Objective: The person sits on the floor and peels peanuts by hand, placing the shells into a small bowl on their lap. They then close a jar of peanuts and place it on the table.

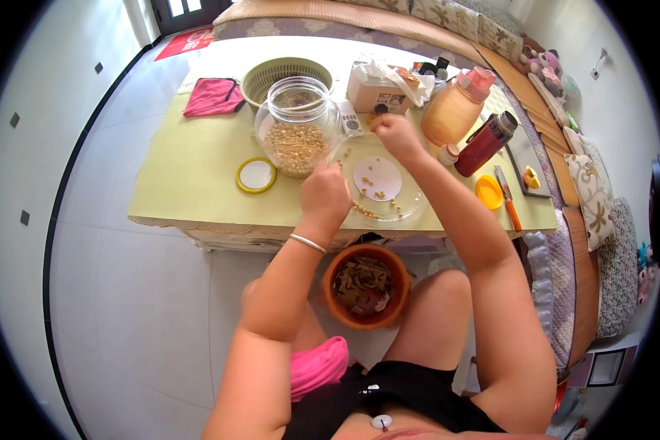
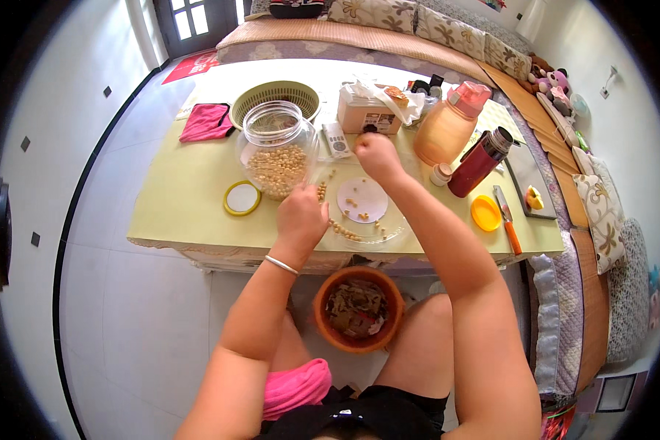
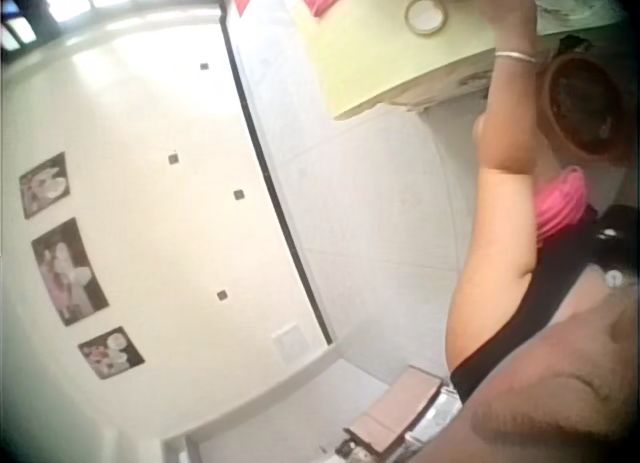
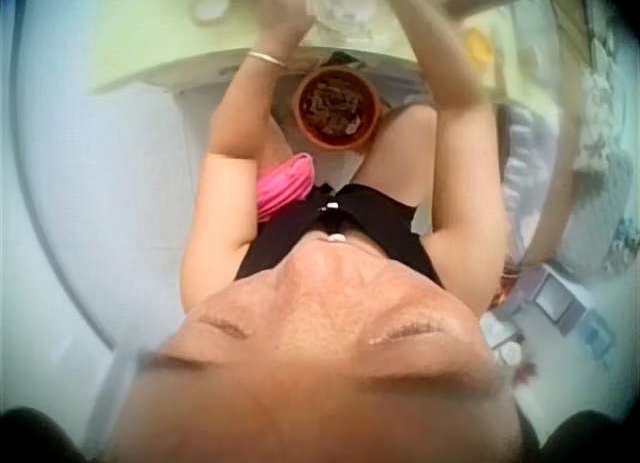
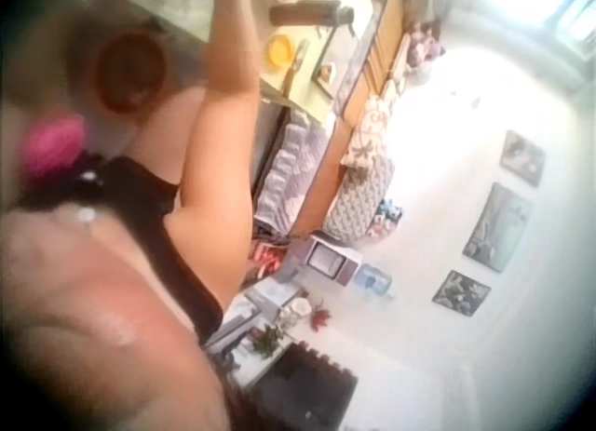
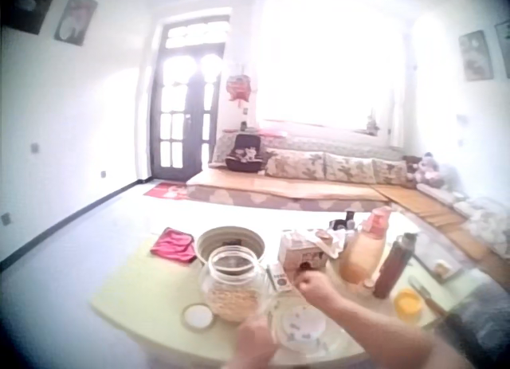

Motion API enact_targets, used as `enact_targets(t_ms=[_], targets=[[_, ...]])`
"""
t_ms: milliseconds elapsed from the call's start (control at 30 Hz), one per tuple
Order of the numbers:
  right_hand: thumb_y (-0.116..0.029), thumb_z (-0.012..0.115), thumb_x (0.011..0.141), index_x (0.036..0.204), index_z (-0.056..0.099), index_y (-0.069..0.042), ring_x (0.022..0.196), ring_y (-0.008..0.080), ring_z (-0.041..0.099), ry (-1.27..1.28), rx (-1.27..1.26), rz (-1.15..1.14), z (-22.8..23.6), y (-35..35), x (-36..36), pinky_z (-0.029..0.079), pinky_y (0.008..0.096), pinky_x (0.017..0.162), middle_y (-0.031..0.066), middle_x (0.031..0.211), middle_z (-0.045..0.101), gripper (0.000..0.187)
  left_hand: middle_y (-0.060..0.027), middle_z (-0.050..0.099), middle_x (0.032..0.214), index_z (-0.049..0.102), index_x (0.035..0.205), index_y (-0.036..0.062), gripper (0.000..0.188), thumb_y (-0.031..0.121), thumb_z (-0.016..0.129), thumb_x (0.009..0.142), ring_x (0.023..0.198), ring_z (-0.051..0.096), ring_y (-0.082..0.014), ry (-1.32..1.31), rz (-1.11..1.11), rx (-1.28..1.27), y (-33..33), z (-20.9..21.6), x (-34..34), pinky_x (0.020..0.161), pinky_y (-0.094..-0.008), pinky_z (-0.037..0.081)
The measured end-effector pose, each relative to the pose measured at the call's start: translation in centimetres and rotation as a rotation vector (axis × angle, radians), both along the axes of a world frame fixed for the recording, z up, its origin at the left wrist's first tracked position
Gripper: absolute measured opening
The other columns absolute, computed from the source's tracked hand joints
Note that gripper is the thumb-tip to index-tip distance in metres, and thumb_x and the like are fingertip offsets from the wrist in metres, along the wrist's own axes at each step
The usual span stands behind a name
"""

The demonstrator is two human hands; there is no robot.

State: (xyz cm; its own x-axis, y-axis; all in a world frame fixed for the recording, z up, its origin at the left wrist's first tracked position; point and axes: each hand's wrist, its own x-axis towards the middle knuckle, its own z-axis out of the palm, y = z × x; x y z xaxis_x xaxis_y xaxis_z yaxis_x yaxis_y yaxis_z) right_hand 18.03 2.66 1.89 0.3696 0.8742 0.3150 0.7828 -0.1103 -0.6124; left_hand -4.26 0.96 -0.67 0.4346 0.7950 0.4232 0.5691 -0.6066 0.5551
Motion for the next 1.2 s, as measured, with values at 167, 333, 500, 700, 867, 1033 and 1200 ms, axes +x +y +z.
enact_targets(t_ms=[167,333,500,700,867,1033,1200], targets=[[-0.012,0.055,0.081,0.104,0.069,0.001,0.104,0.0353,0.063,0.140,0.030,-0.174,-7.9,-2.5,3.7,0.049,0.0407,0.092,0.0205,0.107,0.068,0.030,-0.0210,0.068,0.084,0.063,0.089,0.0006,0.018,0.017,0.067,0.082,0.078,0.068,-0.0380,0.163,0.015,-0.137,0.4,-0.3,0.3,0.069,-0.0453,0.055],[-0.006,0.053,0.083,0.112,0.067,0.000,0.110,0.0342,0.061,0.188,0.080,0.098,-7.0,-1.3,-0.9,0.046,0.0401,0.098,0.0200,0.114,0.065,0.033,-0.0240,0.067,0.085,0.061,0.090,-0.0022,0.030,0.022,0.075,0.079,0.081,0.066,-0.0402,0.166,0.011,-0.172,1.3,-1.5,0.2,0.073,-0.0468,0.054],[-0.002,0.060,0.080,0.114,0.066,-0.001,0.108,0.0311,0.061,0.177,0.067,0.443,-6.3,-2.6,-3.6,0.047,0.0371,0.096,0.0180,0.114,0.065,0.034,-0.0251,0.066,0.085,0.060,0.090,-0.0030,0.030,0.020,0.075,0.079,0.083,0.065,-0.0422,0.130,-0.001,-0.217,0.8,-0.8,0.4,0.075,-0.0482,0.053],[0.000,0.061,0.081,0.101,0.071,-0.002,0.098,0.0251,0.065,0.156,-0.102,0.719,-4.4,-5.4,-3.7,0.050,0.0349,0.090,0.0119,0.100,0.069,0.022,-0.0253,0.065,0.091,0.060,0.091,-0.0033,0.032,0.021,0.076,0.077,0.086,0.064,-0.0419,0.114,-0.035,-0.225,1.0,-0.9,-0.4,0.076,-0.0480,0.052],[0.005,0.056,0.081,0.100,0.071,0.001,0.099,0.0193,0.065,0.459,-0.084,0.518,-3.3,-8.3,-0.8,0.051,0.0319,0.088,0.0102,0.097,0.070,0.025,-0.0197,0.063,0.103,0.063,0.093,-0.0010,0.030,0.017,0.077,0.073,0.094,0.061,-0.0370,0.094,-0.156,-0.001,0.1,0.3,-0.1,0.082,-0.0436,0.051],[0.010,0.050,0.079,0.116,0.066,0.000,0.116,0.0284,0.058,0.227,-0.002,0.421,-4.3,-8.3,0.0,0.043,0.0347,0.103,0.0182,0.124,0.063,0.042,-0.0162,0.064,0.100,0.065,0.097,0.0008,0.028,0.014,0.075,0.074,0.098,0.059,-0.0328,0.111,-0.371,0.140,-0.2,-1.0,1.2,0.086,-0.0408,0.049],[0.008,0.053,0.079,0.113,0.069,-0.003,0.112,0.0263,0.061,0.209,-0.268,0.551,-2.0,-11.2,-2.0,0.046,0.0352,0.099,0.0128,0.119,0.067,0.038,-0.0134,0.064,0.088,0.067,0.083,0.0047,0.013,0.011,0.068,0.073,0.090,0.060,-0.0323,0.101,-0.394,0.269,-0.4,-2.3,2.4,0.081,-0.0422,0.050]])
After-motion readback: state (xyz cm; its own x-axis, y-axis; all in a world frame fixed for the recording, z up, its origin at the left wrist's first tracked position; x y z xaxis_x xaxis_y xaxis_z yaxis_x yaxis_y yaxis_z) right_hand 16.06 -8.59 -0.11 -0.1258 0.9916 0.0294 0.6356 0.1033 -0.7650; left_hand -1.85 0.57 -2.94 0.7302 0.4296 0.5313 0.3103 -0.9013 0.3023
